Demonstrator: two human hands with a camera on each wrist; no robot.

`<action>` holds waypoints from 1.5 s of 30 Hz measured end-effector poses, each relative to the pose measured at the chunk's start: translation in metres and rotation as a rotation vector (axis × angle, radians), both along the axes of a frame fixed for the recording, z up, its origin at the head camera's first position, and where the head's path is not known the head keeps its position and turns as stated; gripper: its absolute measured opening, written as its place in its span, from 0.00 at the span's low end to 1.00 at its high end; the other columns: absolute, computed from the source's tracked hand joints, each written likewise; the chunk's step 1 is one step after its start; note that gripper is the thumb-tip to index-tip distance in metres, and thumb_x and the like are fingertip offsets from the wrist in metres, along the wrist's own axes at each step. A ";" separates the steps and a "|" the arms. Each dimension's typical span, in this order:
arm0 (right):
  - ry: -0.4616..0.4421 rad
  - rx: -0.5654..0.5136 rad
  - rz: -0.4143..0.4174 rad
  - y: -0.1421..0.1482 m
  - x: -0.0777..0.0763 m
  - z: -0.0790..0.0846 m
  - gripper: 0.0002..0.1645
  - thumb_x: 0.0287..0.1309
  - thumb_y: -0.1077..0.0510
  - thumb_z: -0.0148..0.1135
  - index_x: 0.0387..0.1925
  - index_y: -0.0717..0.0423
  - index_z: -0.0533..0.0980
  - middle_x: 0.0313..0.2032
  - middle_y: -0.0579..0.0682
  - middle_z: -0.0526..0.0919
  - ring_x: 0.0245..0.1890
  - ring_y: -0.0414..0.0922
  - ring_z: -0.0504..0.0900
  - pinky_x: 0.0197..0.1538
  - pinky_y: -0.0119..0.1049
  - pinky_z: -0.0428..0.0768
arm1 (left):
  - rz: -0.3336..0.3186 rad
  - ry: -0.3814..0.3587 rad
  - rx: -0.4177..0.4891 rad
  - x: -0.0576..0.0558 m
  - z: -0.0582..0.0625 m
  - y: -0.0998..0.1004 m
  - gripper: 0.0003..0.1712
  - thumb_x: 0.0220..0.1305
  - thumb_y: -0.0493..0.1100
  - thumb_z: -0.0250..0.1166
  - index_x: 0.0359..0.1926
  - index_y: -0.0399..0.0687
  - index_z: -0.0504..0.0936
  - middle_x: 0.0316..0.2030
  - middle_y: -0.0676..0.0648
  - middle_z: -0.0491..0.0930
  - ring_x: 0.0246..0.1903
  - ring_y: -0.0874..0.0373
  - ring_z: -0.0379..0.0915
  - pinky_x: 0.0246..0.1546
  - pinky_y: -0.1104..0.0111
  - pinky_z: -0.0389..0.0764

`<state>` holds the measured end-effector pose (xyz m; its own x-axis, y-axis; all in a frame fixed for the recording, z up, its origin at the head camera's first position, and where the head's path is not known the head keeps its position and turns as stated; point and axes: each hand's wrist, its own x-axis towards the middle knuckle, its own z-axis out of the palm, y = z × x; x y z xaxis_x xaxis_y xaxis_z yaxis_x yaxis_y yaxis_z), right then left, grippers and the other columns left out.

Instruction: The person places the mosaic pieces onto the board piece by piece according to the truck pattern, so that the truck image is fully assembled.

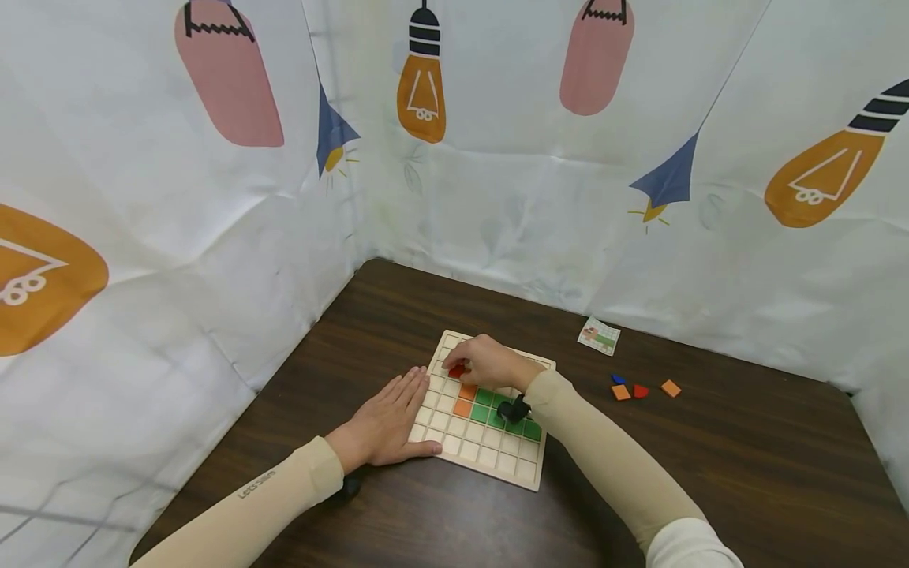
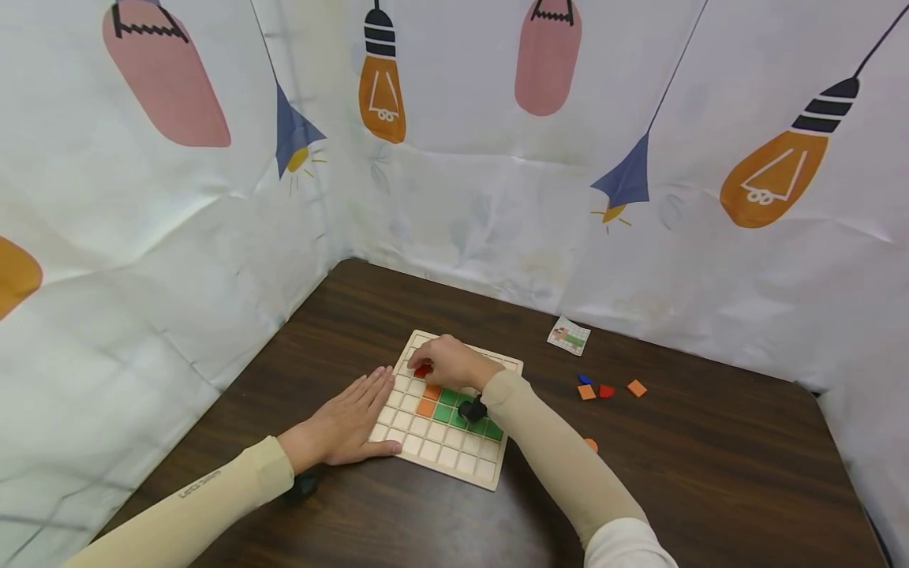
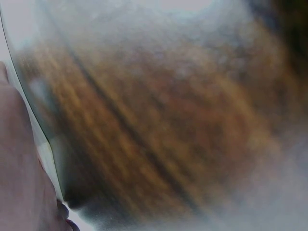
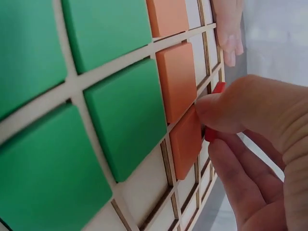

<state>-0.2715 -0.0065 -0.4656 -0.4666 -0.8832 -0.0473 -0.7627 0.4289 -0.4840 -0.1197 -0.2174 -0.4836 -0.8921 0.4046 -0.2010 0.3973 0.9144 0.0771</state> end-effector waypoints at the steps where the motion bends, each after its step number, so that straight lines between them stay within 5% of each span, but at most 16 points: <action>1: -0.004 0.003 0.000 0.000 0.000 0.000 0.17 0.65 0.64 0.65 0.54 0.50 0.86 0.50 0.46 0.90 0.50 0.41 0.87 0.55 0.36 0.86 | 0.000 0.000 -0.001 0.000 0.000 0.000 0.65 0.66 0.83 0.46 0.82 0.36 0.47 0.84 0.37 0.44 0.84 0.43 0.41 0.83 0.51 0.53; 29: -0.062 -0.067 -0.071 0.016 0.003 0.007 0.19 0.65 0.61 0.66 0.57 0.50 0.85 0.54 0.47 0.89 0.55 0.44 0.88 0.60 0.41 0.86 | 0.010 0.012 0.039 0.002 -0.003 0.002 0.66 0.65 0.81 0.51 0.82 0.34 0.48 0.83 0.36 0.45 0.84 0.42 0.42 0.82 0.50 0.54; 45: -0.132 -0.179 -0.206 0.081 0.008 0.002 0.21 0.67 0.59 0.67 0.60 0.53 0.82 0.54 0.51 0.89 0.55 0.49 0.87 0.59 0.42 0.85 | 0.012 0.004 0.034 0.002 0.001 0.003 0.66 0.66 0.81 0.49 0.82 0.34 0.48 0.83 0.35 0.45 0.84 0.40 0.42 0.82 0.49 0.55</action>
